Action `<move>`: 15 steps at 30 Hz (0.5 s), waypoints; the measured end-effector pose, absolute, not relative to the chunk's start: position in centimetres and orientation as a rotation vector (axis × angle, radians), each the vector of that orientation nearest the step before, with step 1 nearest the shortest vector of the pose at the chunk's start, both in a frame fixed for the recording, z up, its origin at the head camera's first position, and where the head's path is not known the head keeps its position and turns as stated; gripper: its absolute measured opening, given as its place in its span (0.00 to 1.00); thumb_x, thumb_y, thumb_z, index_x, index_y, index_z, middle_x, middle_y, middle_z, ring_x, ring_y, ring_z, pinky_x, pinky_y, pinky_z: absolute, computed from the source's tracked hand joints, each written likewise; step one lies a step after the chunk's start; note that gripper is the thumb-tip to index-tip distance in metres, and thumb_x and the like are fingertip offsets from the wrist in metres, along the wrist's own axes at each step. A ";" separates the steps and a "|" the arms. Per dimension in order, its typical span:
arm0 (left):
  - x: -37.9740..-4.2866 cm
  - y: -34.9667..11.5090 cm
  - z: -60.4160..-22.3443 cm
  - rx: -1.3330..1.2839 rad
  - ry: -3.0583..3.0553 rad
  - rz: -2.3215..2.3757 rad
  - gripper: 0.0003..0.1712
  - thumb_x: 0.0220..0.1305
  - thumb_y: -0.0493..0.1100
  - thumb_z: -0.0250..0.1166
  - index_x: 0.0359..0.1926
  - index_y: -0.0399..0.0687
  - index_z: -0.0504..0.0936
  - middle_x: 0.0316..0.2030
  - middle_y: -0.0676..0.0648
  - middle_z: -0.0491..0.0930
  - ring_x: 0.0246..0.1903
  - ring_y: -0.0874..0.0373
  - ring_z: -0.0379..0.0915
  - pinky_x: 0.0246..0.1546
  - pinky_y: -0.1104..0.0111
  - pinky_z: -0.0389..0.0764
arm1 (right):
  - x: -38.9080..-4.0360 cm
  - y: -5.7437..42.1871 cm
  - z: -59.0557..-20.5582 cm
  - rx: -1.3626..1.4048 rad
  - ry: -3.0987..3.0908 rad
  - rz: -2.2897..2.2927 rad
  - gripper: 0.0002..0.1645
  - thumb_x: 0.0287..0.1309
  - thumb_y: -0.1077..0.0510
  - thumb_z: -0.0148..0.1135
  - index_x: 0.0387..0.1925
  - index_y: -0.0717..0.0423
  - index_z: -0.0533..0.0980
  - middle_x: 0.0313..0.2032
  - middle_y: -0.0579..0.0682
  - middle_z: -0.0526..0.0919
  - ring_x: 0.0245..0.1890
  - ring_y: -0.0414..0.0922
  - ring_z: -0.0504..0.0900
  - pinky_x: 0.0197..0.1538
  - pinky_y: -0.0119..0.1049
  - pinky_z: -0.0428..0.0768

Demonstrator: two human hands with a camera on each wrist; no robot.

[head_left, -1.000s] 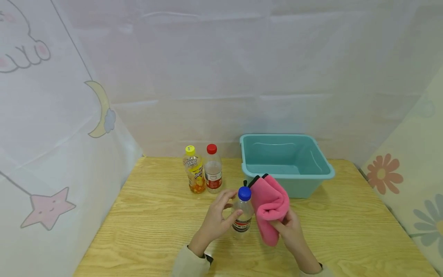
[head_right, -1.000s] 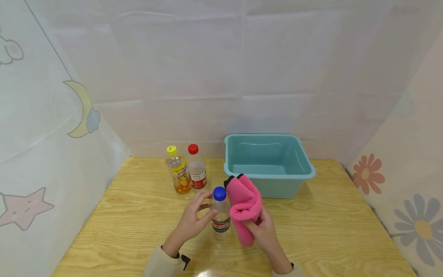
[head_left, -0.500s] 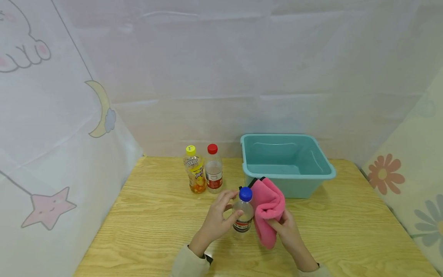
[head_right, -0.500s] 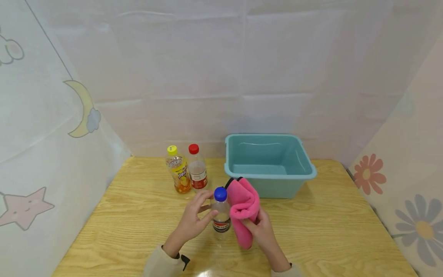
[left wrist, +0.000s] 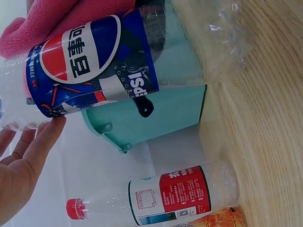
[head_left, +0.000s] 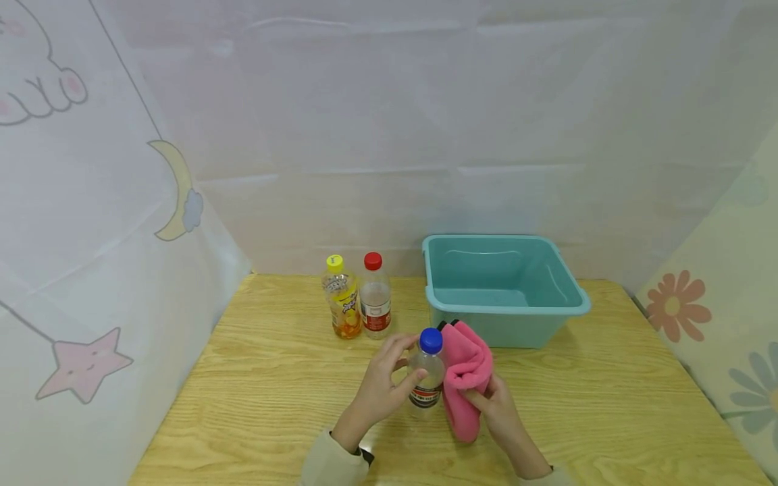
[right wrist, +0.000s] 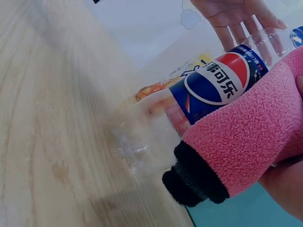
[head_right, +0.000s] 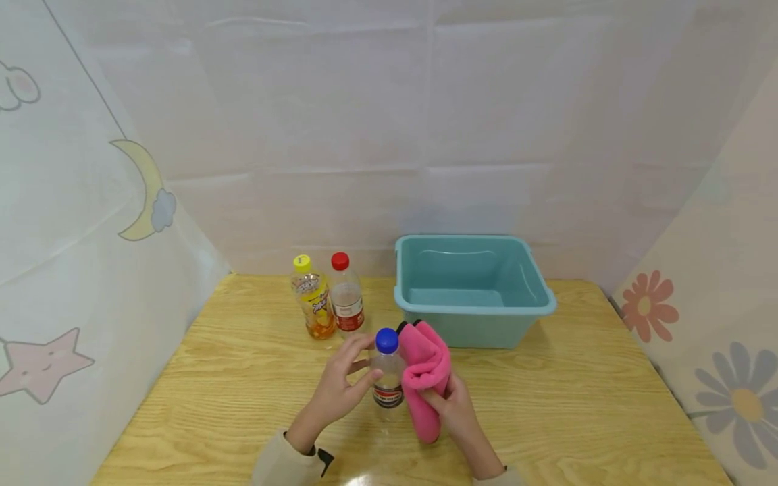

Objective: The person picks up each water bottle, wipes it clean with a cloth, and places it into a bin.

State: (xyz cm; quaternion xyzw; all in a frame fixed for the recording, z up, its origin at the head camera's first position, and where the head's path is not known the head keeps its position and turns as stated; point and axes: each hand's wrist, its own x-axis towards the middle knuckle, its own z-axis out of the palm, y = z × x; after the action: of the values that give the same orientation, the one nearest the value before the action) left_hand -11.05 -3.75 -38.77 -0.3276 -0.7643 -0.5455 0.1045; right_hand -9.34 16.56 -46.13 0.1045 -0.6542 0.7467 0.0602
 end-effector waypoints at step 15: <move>-11.0 -3.7 -39.3 -0.960 -2.234 -1.594 0.25 0.54 0.26 0.62 0.55 0.29 0.69 0.48 0.35 0.70 0.48 0.41 0.70 0.41 0.58 0.79 | -9.7 16.9 -48.1 0.242 -2.190 2.283 0.22 0.54 0.71 0.56 0.50 0.79 0.64 0.39 0.39 0.78 0.41 0.33 0.75 0.45 0.25 0.74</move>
State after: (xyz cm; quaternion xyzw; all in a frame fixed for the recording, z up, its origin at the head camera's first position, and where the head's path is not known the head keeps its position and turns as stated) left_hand -11.03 -3.71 -39.29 -0.3279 -0.7631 -0.5445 0.1167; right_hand -9.68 16.89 -48.13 0.0761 -0.6901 0.7195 -0.0156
